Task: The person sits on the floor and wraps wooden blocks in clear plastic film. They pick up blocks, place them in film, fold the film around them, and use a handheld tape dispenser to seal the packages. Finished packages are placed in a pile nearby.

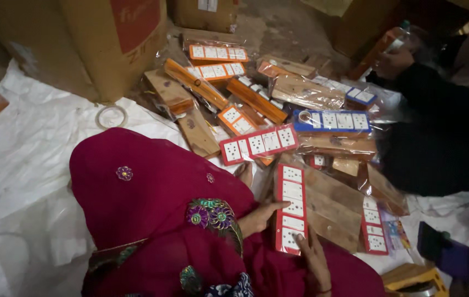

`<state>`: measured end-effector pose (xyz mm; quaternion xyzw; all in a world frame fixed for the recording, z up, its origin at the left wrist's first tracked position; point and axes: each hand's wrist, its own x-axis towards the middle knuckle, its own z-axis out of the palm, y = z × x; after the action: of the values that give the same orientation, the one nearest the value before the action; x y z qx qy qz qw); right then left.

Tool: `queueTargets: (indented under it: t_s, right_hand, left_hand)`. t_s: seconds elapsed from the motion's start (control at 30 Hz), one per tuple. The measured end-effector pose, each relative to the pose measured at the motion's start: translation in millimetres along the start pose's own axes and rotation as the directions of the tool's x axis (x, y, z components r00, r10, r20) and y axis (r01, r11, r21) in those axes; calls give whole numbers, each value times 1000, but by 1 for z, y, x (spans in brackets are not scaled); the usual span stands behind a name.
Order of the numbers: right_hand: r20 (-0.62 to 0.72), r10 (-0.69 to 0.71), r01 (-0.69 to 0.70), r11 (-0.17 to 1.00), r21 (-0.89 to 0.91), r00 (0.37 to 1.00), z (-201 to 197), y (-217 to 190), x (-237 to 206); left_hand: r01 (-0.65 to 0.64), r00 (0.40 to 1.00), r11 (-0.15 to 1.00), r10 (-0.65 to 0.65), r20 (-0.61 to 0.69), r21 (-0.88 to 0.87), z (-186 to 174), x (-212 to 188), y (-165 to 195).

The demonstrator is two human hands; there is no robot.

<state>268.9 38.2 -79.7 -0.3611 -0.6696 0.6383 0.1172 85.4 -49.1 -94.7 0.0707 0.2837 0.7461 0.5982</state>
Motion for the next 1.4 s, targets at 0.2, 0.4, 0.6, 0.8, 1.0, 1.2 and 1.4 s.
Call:
queueTargets:
  t_s: [0.2, 0.4, 0.6, 0.8, 1.0, 1.2, 1.4]
  right_hand:
    - [-49, 161, -146, 962, 231, 986, 6, -17, -20]
    - [-2, -48, 45, 918, 395, 999, 10, -12, -19]
    - [-33, -39, 46, 960, 275, 999, 4, 2, -9]
    - [-70, -61, 78, 959, 273, 996, 1, 16, -4]
    - [-165, -18, 83, 915, 396, 986, -1, 24, 1]
    - [-165, -81, 124, 953, 275, 983, 6, 6, -9]
    - [-111, -117, 147, 935, 324, 987, 12, -17, -20]
  left_hand:
    - [41, 999, 994, -41, 5, -102, -8, 18, -17]
    - [76, 993, 997, -77, -86, -18, -24, 31, -25]
    - [-67, 978, 966, 113, -174, 248, -25, 32, -23]
    - [-17, 951, 973, 86, -296, 230, -33, 36, -24]
    - [27, 956, 977, 37, -292, 210, -28, 35, -23]
    - [42, 952, 982, 17, -304, 184, -21, 28, -12]
    - [-34, 970, 864, 148, -191, 502, -19, 36, -28]
